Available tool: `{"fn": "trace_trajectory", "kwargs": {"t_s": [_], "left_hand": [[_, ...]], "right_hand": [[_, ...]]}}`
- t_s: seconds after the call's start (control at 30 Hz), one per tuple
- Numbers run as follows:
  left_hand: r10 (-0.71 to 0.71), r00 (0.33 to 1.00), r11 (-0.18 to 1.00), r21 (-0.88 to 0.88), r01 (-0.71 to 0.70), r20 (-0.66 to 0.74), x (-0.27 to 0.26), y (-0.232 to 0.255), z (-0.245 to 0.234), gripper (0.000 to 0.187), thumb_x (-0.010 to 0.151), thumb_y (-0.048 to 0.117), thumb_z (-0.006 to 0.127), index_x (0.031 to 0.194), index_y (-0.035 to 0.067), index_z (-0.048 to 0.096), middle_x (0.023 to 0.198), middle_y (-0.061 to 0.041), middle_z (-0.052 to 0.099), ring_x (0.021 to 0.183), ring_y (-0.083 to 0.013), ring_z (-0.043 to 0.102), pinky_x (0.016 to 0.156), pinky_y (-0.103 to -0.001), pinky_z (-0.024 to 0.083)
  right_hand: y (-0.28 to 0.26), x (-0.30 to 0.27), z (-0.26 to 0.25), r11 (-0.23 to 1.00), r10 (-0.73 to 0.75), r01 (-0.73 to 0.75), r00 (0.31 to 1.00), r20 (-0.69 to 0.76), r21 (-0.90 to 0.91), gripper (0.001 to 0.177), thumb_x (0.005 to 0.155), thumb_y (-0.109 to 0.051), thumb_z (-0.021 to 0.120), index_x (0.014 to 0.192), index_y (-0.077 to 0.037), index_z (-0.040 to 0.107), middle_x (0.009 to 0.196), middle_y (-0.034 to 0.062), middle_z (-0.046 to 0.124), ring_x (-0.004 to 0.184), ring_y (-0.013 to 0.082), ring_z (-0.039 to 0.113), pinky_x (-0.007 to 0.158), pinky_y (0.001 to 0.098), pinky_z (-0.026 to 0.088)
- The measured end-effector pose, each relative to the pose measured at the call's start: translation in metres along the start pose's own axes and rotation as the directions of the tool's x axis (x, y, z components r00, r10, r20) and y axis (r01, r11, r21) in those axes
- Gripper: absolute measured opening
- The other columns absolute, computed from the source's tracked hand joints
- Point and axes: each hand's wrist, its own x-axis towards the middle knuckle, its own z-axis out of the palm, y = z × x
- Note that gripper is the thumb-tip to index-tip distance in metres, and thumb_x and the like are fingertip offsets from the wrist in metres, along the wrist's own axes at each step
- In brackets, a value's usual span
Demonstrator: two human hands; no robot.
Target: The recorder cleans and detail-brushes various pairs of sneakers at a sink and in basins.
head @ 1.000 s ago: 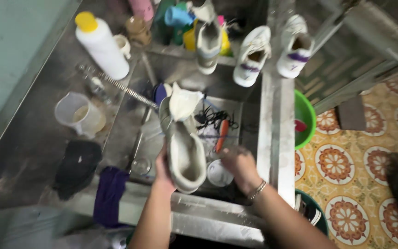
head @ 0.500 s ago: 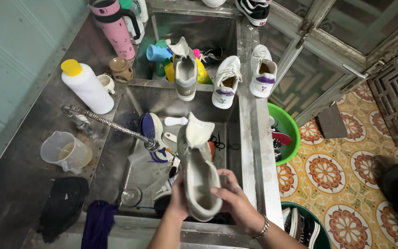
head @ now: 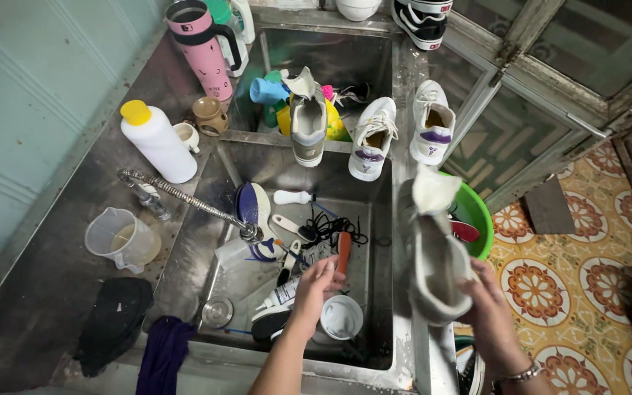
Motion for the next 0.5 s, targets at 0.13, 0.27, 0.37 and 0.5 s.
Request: {"fn": "trace_trajectory", "kwargs": {"t_s": [0.13, 0.27, 0.37, 0.5], "left_hand": [[0.171, 0.976, 0.985, 0.049, -0.165, -0.137, 0.019, -0.025, -0.009, 0.044, 0.098, 0.031, 0.062, 0.132, 0.002, 0.064, 0.101, -0.005, 0.074, 0.092, -0.0131, 0.067, 0.081, -0.027, 0.051], [0.235, 0.95, 0.971, 0.087, -0.222, -0.205, 0.013, -0.017, -0.009, 0.037, 0.097, 0.022, 0.067, 0.126, -0.001, 0.066, 0.096, -0.007, 0.071, 0.088, -0.0138, 0.069, 0.08, -0.026, 0.052], [0.255, 0.935, 0.963, 0.154, -0.221, -0.248, 0.011, -0.012, -0.009, 0.035, 0.095, 0.021, 0.067, 0.124, 0.001, 0.068, 0.093, -0.004, 0.07, 0.085, -0.0111, 0.069, 0.078, -0.024, 0.053], [0.287, 0.927, 0.954, 0.159, -0.254, -0.242, 0.022, -0.023, -0.013, 0.034, 0.095, 0.02, 0.068, 0.123, 0.001, 0.069, 0.086, -0.001, 0.065, 0.08, -0.0103, 0.063, 0.072, -0.025, 0.05]], "right_hand": [[-0.004, 0.018, -0.014, 0.997, -0.081, 0.08, 0.993, -0.081, -0.012, 0.052, 0.094, -0.022, 0.051, 0.146, -0.014, 0.048, 0.115, 0.0138, 0.065, 0.09, 0.0257, 0.068, 0.066, 0.0433, 0.059], [0.015, 0.044, -0.029, 0.996, -0.085, 0.086, 0.992, -0.097, 0.001, 0.049, 0.097, -0.023, 0.048, 0.144, -0.012, 0.049, 0.12, 0.0132, 0.062, 0.099, 0.0236, 0.066, 0.073, 0.0425, 0.058], [0.019, 0.051, -0.031, 0.993, -0.089, 0.095, 0.992, -0.088, 0.071, 0.047, 0.097, -0.024, 0.046, 0.142, -0.012, 0.048, 0.123, 0.0097, 0.061, 0.104, 0.0225, 0.065, 0.08, 0.0404, 0.058], [0.025, 0.066, -0.034, 0.989, -0.096, 0.103, 0.993, -0.069, 0.105, 0.045, 0.097, -0.024, 0.048, 0.14, -0.011, 0.048, 0.122, 0.0089, 0.061, 0.104, 0.0225, 0.065, 0.081, 0.0401, 0.057]]}}
